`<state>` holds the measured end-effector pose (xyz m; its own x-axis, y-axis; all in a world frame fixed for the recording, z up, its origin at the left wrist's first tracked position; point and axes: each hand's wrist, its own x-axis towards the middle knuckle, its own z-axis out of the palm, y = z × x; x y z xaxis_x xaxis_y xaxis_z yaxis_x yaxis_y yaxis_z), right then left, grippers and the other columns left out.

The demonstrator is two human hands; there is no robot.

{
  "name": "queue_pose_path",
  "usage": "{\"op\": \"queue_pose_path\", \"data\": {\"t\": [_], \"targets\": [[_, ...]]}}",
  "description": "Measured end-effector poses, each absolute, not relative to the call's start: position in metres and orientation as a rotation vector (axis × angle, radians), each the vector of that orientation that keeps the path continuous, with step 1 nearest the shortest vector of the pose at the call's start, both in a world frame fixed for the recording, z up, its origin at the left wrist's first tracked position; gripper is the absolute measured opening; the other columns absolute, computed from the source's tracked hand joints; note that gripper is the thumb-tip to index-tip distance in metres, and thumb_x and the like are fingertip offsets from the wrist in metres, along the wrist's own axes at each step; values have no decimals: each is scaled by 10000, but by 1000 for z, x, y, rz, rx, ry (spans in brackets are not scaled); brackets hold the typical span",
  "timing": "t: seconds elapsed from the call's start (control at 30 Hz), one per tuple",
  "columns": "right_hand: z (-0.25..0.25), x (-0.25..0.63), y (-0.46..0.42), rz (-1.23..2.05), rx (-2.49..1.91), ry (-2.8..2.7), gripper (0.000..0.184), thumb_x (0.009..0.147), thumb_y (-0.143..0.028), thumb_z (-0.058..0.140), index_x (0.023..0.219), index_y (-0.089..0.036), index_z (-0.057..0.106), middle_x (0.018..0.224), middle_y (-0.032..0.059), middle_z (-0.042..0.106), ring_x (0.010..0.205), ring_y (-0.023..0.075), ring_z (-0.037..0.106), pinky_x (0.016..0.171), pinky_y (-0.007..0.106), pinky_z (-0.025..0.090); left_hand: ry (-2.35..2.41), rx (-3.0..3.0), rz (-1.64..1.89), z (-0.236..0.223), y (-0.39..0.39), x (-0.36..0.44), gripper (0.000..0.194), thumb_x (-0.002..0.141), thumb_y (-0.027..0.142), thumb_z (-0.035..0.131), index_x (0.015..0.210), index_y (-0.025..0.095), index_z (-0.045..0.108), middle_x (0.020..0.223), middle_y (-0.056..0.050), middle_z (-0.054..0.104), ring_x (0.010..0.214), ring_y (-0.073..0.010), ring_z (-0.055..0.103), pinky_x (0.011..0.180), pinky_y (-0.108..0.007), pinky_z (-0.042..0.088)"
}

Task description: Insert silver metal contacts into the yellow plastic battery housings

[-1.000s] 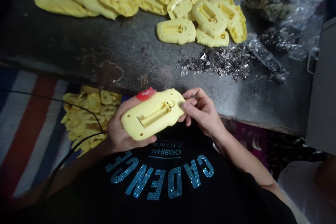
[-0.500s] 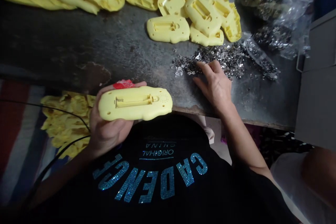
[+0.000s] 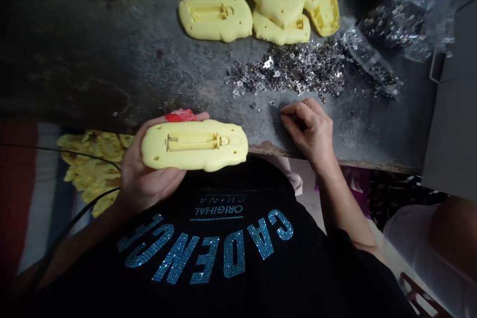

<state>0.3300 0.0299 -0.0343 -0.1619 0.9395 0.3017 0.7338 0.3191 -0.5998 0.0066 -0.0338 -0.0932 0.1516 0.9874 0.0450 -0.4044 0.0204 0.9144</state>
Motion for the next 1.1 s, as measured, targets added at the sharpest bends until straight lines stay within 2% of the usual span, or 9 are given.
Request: {"op": "queue_pose_path", "data": {"t": [0.1, 0.23, 0.33, 0.4, 0.53, 0.6, 0.7, 0.83, 1.1], "targets": [[-42, 322, 45, 350, -1487, -2018, 111, 999, -282, 759, 1088, -273, 825, 947, 22, 758, 880, 209, 704, 806, 375, 577, 808, 1018, 1337, -85, -34, 9, 862, 736, 469, 936, 1546, 318, 684, 1671, -77, 677, 1691, -445, 478, 1387, -606, 479], [-45, 317, 59, 342, -1495, -2087, 125, 1010, -297, 727, 1071, -266, 832, 1000, 47, 764, 932, 236, 713, 825, 397, 566, 893, 1048, 1295, -68, -34, 16, 786, 764, 382, 941, 1515, 373, 710, 1636, -46, 709, 1683, -404, 506, 1352, -586, 533], [-35, 315, 52, 418, -1407, -2037, 91, 1021, -289, 744, 1011, -274, 834, 953, 35, 779, 885, 233, 726, 791, 398, 566, 893, 1073, 1296, -59, -32, 21, 768, 769, 441, 967, 1489, 350, 715, 1600, -66, 737, 1578, -399, 628, 1279, -555, 605], [-21, 313, 40, 544, -1323, -1972, 51, 1020, -308, 795, 1037, -299, 842, 955, 23, 818, 851, 234, 747, 777, 410, 588, 845, 1108, 1281, -57, -31, 24, 833, 754, 473, 988, 1516, 330, 683, 1621, -86, 722, 1545, -403, 655, 1244, -549, 629], [10, 306, 14, 773, -1158, -1952, 146, 996, -276, 848, 1110, -367, 852, 1002, 14, 868, 859, 266, 789, 781, 455, 636, 734, 1230, 1272, -57, -32, 27, 912, 756, 351, 995, 1590, 344, 628, 1678, -93, 672, 1575, -419, 629, 1243, -578, 625], [19, 301, 6, 801, -1105, -1998, 171, 1004, -255, 836, 1129, -371, 846, 1013, 16, 872, 885, 273, 804, 812, 467, 653, 707, 1266, 1263, -56, -34, 28, 930, 757, 314, 997, 1605, 377, 620, 1696, -77, 657, 1565, -414, 641, 1219, -557, 650], [25, 294, 1, 742, -1048, -2087, 165, 1035, -264, 795, 1162, -362, 833, 1040, 15, 872, 913, 257, 814, 836, 446, 672, 712, 1293, 1246, -55, -38, 29, 995, 717, 307, 1029, 1613, 415, 608, 1716, -55, 638, 1568, -416, 638, 1194, -541, 674], [28, 289, -5, 620, -1055, -2194, 155, 1038, -272, 792, 1170, -347, 824, 1041, 26, 860, 893, 240, 793, 816, 408, 674, 742, 1273, 1204, -58, -43, 28, 1037, 683, 377, 1050, 1616, 405, 598, 1740, -50, 615, 1604, -440, 595, 1243, -573, 635], [44, 283, -22, 475, -1086, -2301, 210, 1024, -199, 784, 1161, -355, 810, 1009, 29, 837, 859, 241, 767, 796, 412, 664, 779, 1211, 1225, -52, -51, 30, 999, 666, 347, 1070, 1572, 399, 654, 1747, -26, 608, 1669, -465, 506, 1232, -554, 653]]}}
